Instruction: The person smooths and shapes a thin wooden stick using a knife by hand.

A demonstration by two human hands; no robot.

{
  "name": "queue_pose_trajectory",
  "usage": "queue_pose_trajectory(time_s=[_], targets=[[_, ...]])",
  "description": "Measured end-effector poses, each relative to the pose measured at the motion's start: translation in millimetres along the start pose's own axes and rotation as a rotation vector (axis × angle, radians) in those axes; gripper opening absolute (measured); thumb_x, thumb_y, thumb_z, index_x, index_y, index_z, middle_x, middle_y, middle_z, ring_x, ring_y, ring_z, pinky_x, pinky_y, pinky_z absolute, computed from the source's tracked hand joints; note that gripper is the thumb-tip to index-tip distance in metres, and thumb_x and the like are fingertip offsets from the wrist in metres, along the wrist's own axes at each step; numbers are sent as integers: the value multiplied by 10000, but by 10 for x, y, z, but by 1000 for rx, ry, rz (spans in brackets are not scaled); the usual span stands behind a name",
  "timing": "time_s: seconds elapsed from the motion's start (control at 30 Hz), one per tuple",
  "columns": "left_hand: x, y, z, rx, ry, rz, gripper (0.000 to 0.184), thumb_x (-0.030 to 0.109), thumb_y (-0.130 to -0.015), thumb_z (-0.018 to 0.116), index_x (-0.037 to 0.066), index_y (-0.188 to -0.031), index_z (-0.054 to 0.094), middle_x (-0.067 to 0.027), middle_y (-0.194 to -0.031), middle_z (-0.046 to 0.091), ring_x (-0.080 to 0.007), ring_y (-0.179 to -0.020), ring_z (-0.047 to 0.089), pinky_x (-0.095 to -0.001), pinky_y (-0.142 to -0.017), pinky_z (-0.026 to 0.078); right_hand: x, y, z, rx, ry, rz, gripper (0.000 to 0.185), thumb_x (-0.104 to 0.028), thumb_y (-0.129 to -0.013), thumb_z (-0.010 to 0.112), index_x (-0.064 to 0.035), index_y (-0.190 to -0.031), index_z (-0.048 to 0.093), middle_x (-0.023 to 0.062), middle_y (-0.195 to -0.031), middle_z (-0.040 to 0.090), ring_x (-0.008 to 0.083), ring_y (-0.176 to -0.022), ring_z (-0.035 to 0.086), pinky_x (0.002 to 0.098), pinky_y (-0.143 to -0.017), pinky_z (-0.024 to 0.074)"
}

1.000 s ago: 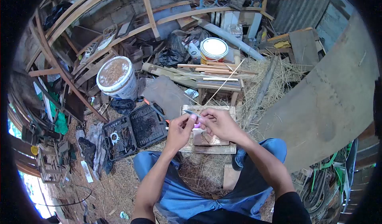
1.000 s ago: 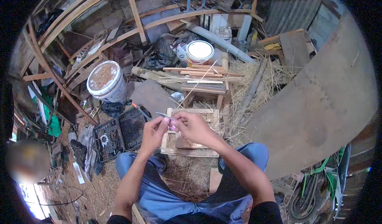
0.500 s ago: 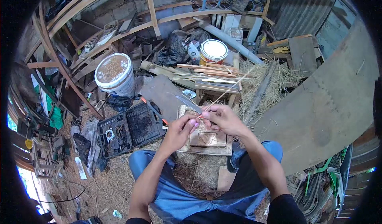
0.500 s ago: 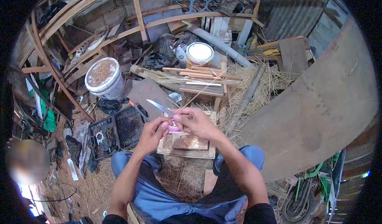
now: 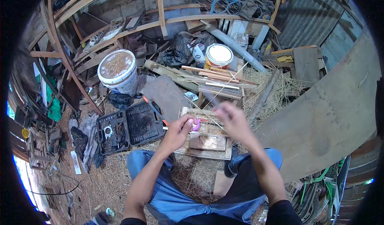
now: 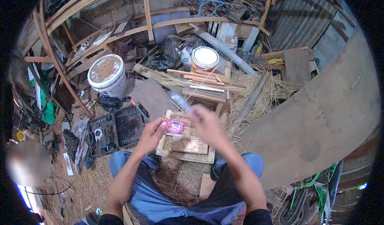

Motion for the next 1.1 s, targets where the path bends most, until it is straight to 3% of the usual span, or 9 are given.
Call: queue_pose_trajectory(time_s=[0.2, 0.37, 0.43, 0.57, 0.7, 0.73, 0.8, 0.9, 1.1], targets=[[73, 21, 5, 57, -304, 59, 163, 106, -960, 479, -8, -998, 589, -36, -696, 557, -77, -628, 462, -240, -583, 402, 139, 72, 225, -63, 314, -192, 190, -204, -926, 543, -34, -886, 617, 220, -713, 589, 367, -621, 591, 425, -536, 432], [55, 72, 25, 100, -233, 142, 165, 113, -940, 515, 8, -1017, 618, -41, -664, 551, -84, -598, 474, -251, -559, 401, 95, -50, -42, 19, 412, 47, 223, -234, -912, 556, -26, -836, 585, 189, -681, 618, 395, -622, 614, 452, -515, 472], [53, 59, 47, 104, -282, 130, 164, 105, -937, 519, 6, -1022, 618, -53, -680, 577, -88, -603, 488, -255, -565, 407, 45, 73, 138, -56, 301, -195, 190, -208, -923, 539, -31, -886, 598, 198, -615, 569, 359, -553, 593, 423, -491, 429], [1, 101, 26, 128, -350, 248, 145, 66, -911, 537, 27, -1026, 616, -158, -748, 632, -230, -582, 598, -313, -559, 454, 79, -71, -33, -87, 355, 160, 249, -246, -940, 519, -15, -913, 607, 195, -658, 586, 329, -563, 592, 398, -528, 442], [41, 98, -25, 127, -494, 295, 146, 53, -882, 554, 39, -1011, 620, -171, -796, 648, -342, -682, 640, -378, -597, 484, 404, -238, -405, 130, 236, 14, 337, -313, -964, 492, -6, -1022, 616, 62, -626, 560, 130, -515, 520, 302, -470, 418], [42, 81, -28, 135, -505, 331, 136, 65, -881, 553, 44, -999, 617, -168, -788, 645, -342, -680, 638, -397, -595, 482, 336, -231, -453, 134, 246, 12, 337, -313, -964, 492, -6, -1022, 616, 62, -626, 560, 130, -515, 520, 302, -470, 418], [105, 80, -55, 94, -542, 272, 135, 70, -884, 547, 46, -998, 614, -171, -778, 640, -343, -678, 634, -396, -589, 478, 177, -176, -504, 65, -612, 410, 322, -303, -977, 475, -11, -1083, 563, -3, -639, 468, 49, -472, 392, 206, -412, 327], [97, 52, -20, 61, -531, 191, 141, 107, -896, 547, 46, -1001, 619, -173, -739, 623, -313, -631, 625, -382, -570, 468, 91, -171, -436, 99, -859, 435, 307, -306, -982, 470, -23, -1055, 565, -43, -671, 430, 9, -473, 316, 159, -399, 242], [145, -47, 178, 170, -311, 327, 129, 87, -898, 577, 15, -995, 623, -150, -819, 655, -243, -636, 638, -345, -581, 482, 25, -79, -17, -212, -705, 478, 300, -289, -988, 457, -15, -1057, 556, -13, -664, 467, 24, -471, 354, 170, -406, 275]])
Point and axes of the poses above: each hand's wrist, its own y-axis away from the middle knuckle, its own z-axis out of the palm, x = y × z, the point moved 1 cm from there along -y, towards the middle knuckle
